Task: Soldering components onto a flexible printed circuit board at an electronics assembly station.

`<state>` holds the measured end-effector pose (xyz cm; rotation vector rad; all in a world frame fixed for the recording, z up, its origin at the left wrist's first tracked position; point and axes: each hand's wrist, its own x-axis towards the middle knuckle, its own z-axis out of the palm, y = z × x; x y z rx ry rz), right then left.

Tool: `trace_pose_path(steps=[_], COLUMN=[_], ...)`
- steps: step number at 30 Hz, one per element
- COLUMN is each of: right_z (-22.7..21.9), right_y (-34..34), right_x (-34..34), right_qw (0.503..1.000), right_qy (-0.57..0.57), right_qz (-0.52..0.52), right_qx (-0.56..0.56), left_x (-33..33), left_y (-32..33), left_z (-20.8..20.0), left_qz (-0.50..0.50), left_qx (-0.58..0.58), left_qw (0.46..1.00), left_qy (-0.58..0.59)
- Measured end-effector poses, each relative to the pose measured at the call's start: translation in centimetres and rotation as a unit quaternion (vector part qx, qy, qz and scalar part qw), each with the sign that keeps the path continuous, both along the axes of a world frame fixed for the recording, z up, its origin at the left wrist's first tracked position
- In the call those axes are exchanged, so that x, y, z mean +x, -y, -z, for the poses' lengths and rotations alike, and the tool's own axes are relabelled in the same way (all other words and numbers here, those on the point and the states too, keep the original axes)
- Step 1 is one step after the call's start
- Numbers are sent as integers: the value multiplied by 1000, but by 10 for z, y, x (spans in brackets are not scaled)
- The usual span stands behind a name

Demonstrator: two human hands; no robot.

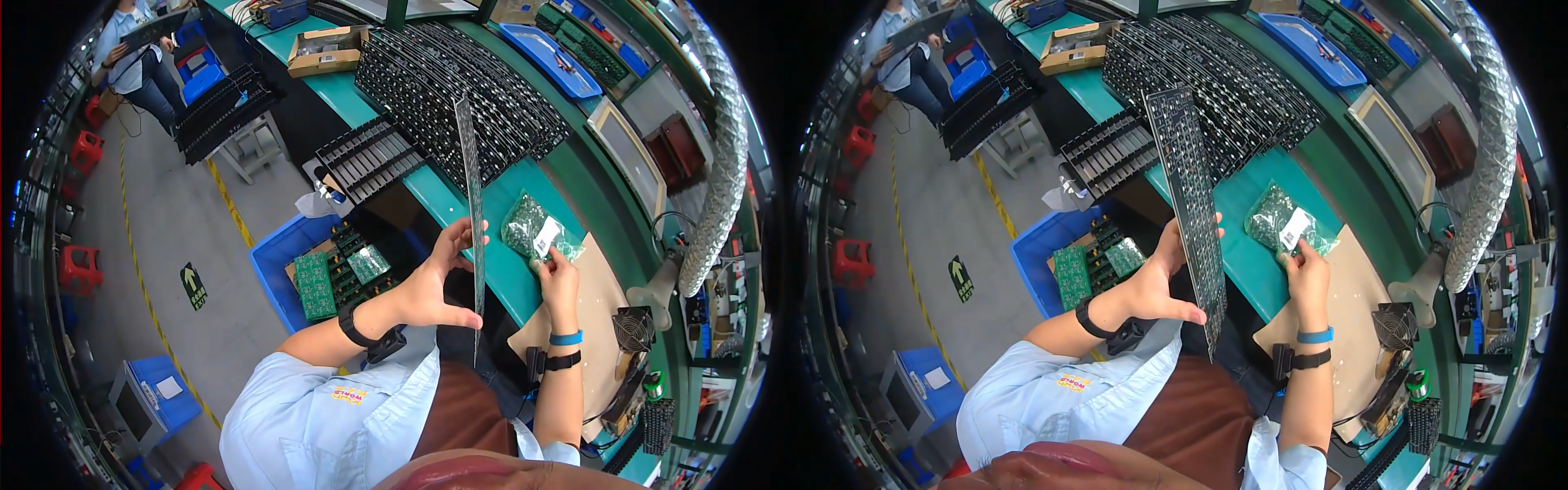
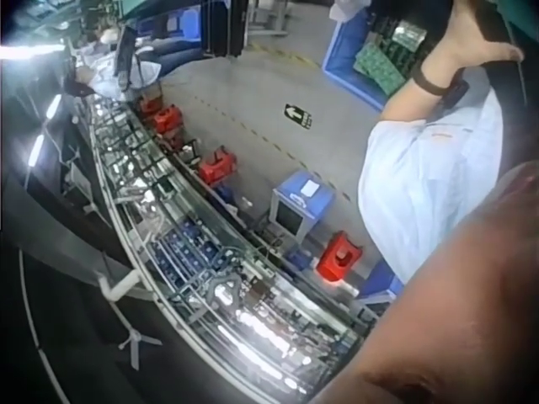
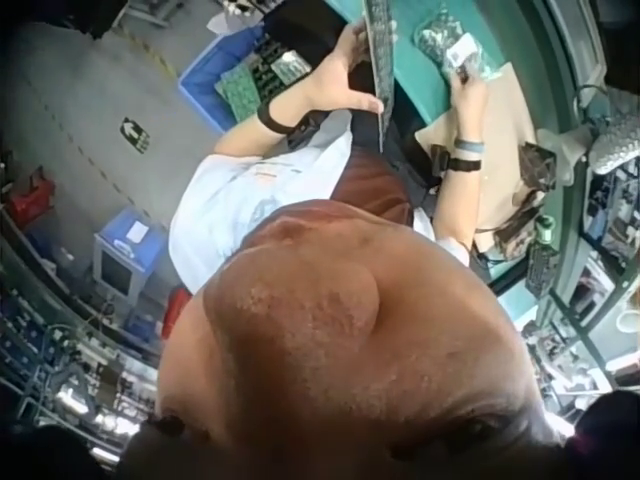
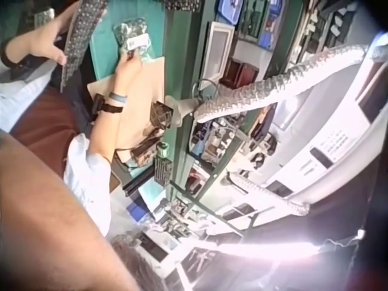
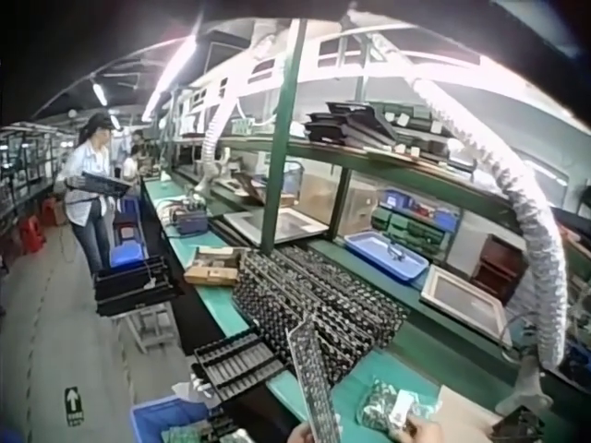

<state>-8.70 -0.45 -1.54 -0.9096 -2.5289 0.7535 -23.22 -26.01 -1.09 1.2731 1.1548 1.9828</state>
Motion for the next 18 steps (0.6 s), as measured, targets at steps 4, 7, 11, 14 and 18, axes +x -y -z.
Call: trace_pose_path(steps=[4,7,11,14,18], right_z=[-9,-11,-13,-15,-21], right_y=[11,10,1,-6,-10], right_x=[-6,-9,-6,-1,6], right_qw=[998,999,999,999,998], right_qy=[1,15,40,47,53], right_qz=[-15,9,1,-10,-19], right_qx=[59,41,9,-7,-17], left_x=[-3,-5,-2,-2,-6], left_y=[0,-5,-11,-12,-12], left_z=[-1,0,1,3,4], left_qz=[5,3,6,9,20], left_qx=[-20,-18,-4,1,-5], left_qw=[1000,1000,1000,1000,999], left_qy=[0,-2,14,24,33])
